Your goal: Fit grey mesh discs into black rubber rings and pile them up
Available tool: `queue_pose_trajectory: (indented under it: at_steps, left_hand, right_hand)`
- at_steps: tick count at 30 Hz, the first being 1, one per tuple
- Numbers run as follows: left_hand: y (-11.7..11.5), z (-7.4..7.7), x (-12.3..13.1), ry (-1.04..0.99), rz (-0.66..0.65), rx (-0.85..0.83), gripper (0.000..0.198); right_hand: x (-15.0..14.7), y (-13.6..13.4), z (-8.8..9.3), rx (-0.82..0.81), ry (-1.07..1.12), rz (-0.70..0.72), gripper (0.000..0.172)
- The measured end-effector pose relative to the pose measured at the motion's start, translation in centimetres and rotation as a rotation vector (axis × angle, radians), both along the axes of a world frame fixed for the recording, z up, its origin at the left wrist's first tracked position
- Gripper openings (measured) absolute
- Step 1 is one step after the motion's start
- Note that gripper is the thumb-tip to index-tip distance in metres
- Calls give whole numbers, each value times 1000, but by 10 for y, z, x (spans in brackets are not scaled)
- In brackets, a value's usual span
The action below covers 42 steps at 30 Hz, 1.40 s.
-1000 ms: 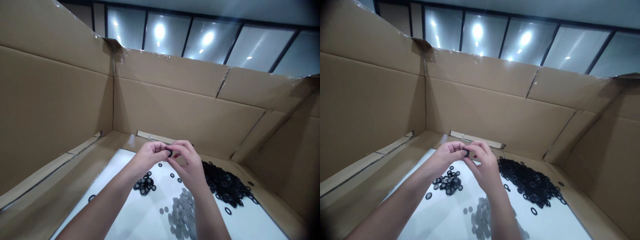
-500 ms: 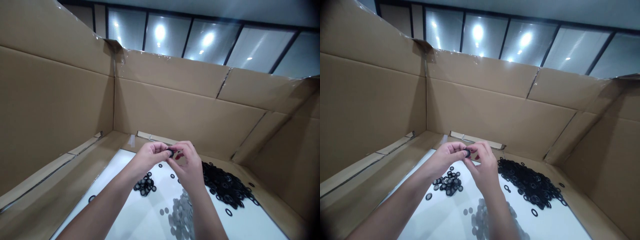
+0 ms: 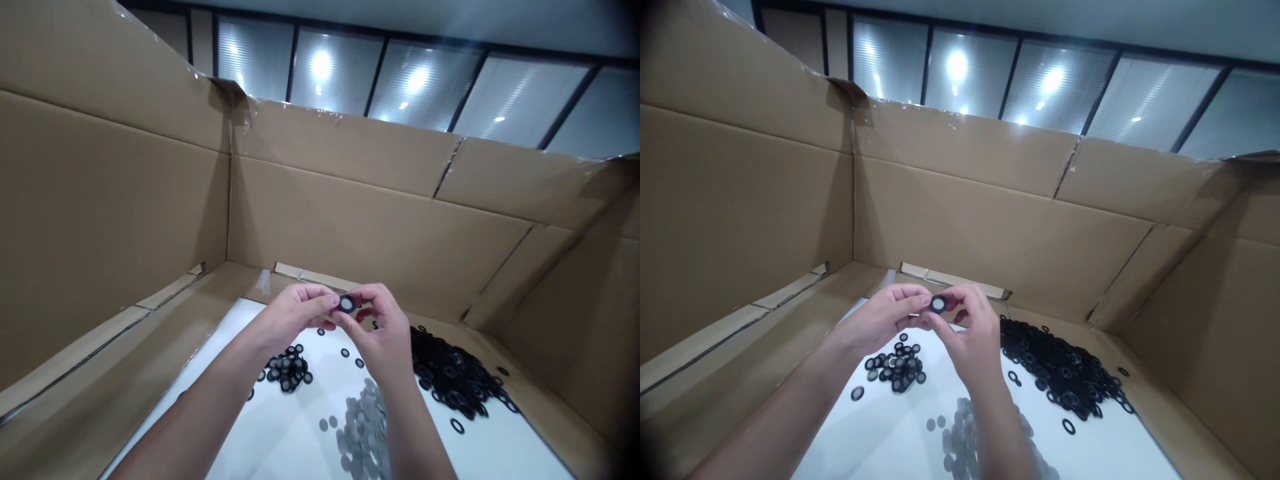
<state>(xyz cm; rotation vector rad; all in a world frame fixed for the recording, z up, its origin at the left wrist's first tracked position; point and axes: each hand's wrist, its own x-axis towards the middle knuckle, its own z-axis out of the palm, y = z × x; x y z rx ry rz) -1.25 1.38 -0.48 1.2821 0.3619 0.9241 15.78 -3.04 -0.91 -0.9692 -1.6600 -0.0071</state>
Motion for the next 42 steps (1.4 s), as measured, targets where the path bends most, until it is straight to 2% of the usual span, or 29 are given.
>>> queue_pose_trajectory:
  at_steps: [5,10,13,17,20,23,28,35,39,42]
  left_hand:
    - [0,1,-1,-33,41,13,26]
    - [-4,3,-4,12,139,178,21]
    - [-8,4,-3,31,185,230,20]
    - [-11,3,0,65,224,313,21]
    - [-12,4,-1,114,395,578,15]
    - [-13,3,-3,150,528,851,12]
    - [-13,1,-5,186,576,1086,18]
    - [-12,4,-9,243,470,1111,24]
    - [-12,7,-10,225,443,1046,15]
    - [-12,7,-8,223,477,844,9]
  right_hand:
    - [3,0,1,-85,96,149,12]
    - [2,1,-2,-267,350,275,18]
    - [1,2,-1,-272,449,315,19]
    - [3,3,-2,-218,447,308,9]
    - [7,3,-2,-118,345,264,6]
    - [12,1,-1,54,177,212,15]
    - [14,-5,3,251,38,81,19]
    - [13,-7,4,321,-65,43,16]
    - [13,-5,2,207,-2,85,10]
    - [11,-3,0,45,134,153,4]
